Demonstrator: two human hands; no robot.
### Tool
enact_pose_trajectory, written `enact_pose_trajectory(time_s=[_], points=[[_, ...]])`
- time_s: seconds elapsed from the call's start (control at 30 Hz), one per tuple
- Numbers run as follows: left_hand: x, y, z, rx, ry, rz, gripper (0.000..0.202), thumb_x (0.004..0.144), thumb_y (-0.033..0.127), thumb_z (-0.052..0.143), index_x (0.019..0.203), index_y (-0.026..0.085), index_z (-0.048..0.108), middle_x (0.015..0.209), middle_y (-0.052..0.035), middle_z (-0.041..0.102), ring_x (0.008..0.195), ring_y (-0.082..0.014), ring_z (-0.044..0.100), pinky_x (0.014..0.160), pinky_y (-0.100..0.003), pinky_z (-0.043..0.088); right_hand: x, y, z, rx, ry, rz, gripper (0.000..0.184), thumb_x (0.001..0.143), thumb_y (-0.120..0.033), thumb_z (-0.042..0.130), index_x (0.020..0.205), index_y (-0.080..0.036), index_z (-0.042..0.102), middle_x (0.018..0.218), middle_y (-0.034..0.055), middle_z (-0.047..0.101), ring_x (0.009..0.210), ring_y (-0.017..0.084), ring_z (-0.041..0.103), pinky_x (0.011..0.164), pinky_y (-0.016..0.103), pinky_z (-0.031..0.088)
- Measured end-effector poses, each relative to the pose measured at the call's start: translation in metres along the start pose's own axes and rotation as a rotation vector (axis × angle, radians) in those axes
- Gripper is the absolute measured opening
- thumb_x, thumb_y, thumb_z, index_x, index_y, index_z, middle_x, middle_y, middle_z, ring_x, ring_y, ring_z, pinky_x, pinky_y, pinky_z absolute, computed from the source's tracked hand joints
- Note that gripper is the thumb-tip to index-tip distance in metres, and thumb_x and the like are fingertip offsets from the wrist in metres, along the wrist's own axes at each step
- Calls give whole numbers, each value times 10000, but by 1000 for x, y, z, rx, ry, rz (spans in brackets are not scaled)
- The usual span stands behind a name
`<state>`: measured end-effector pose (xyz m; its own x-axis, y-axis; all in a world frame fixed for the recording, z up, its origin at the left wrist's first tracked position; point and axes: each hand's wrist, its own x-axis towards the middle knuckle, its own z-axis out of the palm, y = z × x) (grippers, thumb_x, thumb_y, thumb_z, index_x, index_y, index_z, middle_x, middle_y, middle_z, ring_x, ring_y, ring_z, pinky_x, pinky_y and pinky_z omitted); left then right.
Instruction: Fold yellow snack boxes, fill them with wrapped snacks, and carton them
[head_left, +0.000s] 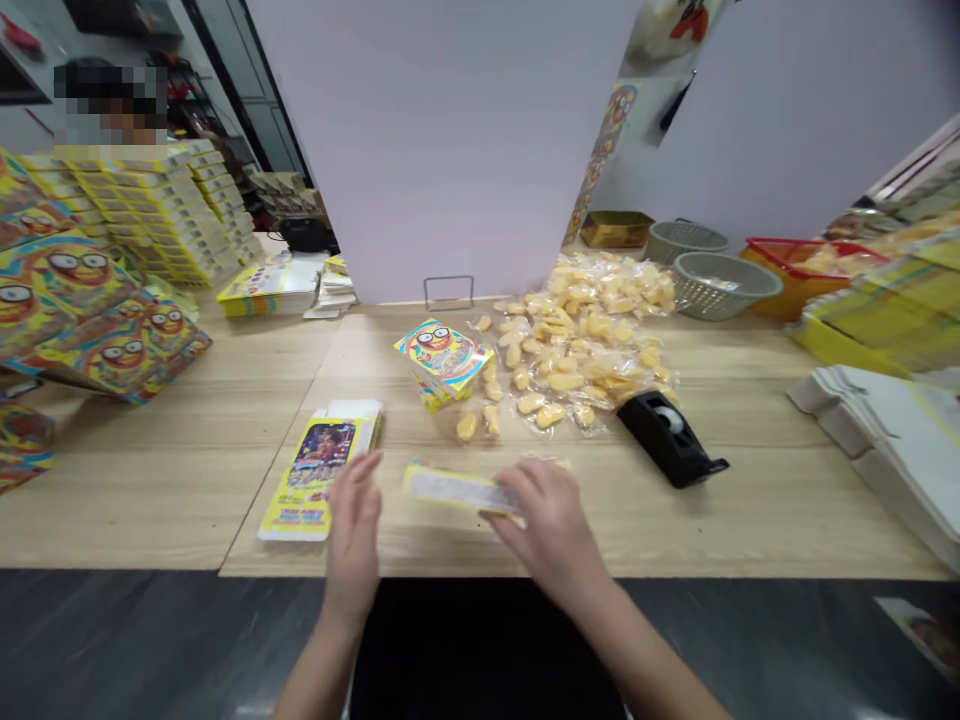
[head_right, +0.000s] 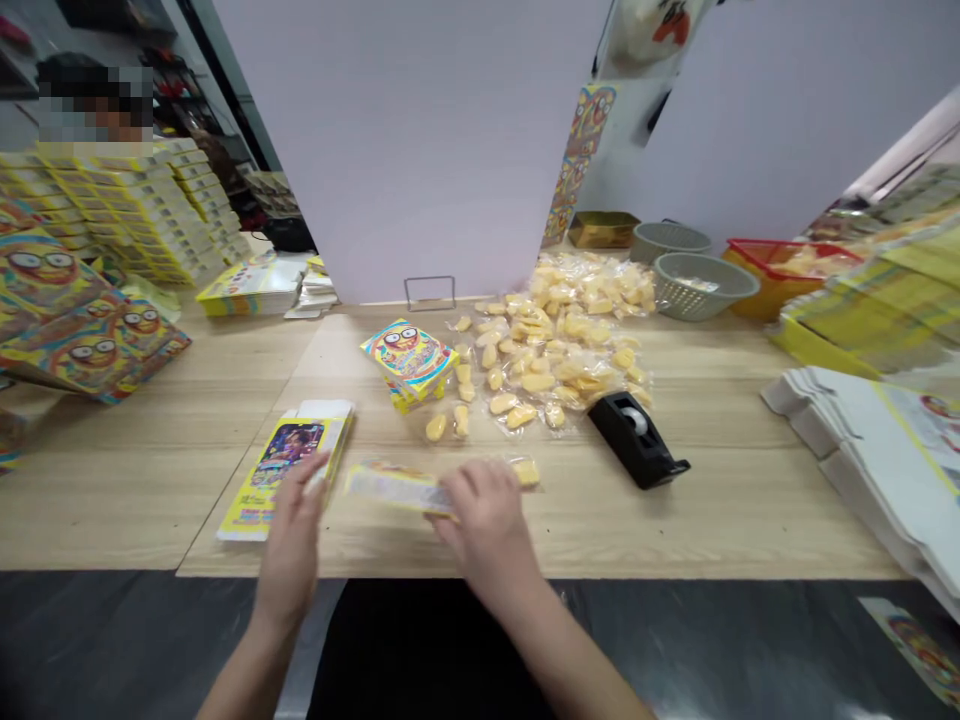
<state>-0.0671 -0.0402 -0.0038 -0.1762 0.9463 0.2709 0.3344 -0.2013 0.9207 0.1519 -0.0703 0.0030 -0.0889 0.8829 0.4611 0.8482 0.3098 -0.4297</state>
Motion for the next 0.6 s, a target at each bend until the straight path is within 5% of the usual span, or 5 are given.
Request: enact_pose_trajectory(time_s=[0.07, 0.17, 0.27, 0.47, 0.6], points=[[9, -3, -16, 174, -70, 163, 379, 941, 420, 416, 1260, 264, 548, 1385, -59, 481, 1351, -228, 369, 1165, -433, 224, -17, -23, 25, -135, 67, -147, 169, 830, -154, 586, 990, -186, 631, 873, 70, 625, 796, 216, 537, 742, 365, 439], [11, -12, -22, 378, -533, 267, 426, 959, 394, 377, 1357, 273, 463, 1450, -68, 452, 1368, -222, 373, 1145, -437, 278, -41, -44, 59, -191, -32, -211, 156, 826, -141, 595, 971, -193, 622, 835, 50, 634, 748, 208, 539, 700, 353, 447], [2, -31, -11, 604, -882, 278, 488, 959, 459, 349, 1418, 301, 393, 1517, -78, 368, 1409, -260, 312, 1146, -522, 235, -49, -27, 64, 8, -218, -188, 167, 813, -223, 619, 978, -200, 619, 921, 51, 657, 854, 219, 578, 763, 354, 484], [-3, -57, 4, 818, -986, 341, 1215, 483, 663, 787, 1490, 284, 222, 1574, -178, 179, 1436, -395, 183, 1128, -593, 178, -40, 80, 33, -255, -199, 222, 571, 861, -438, 548, 1350, -150, 488, 1450, 202, 426, 1392, 378, 284, 1070, 592, 273], [10, -52, 14, 839, -956, 367, 1147, 488, 505, 845, 1461, 298, 275, 1498, -134, 363, 1400, -344, 295, 1138, -543, 190, -60, 127, 28, -257, -406, 137, 580, 910, -435, 479, 1433, -198, 398, 1505, 141, 376, 1426, 330, 244, 1102, 571, 261]])
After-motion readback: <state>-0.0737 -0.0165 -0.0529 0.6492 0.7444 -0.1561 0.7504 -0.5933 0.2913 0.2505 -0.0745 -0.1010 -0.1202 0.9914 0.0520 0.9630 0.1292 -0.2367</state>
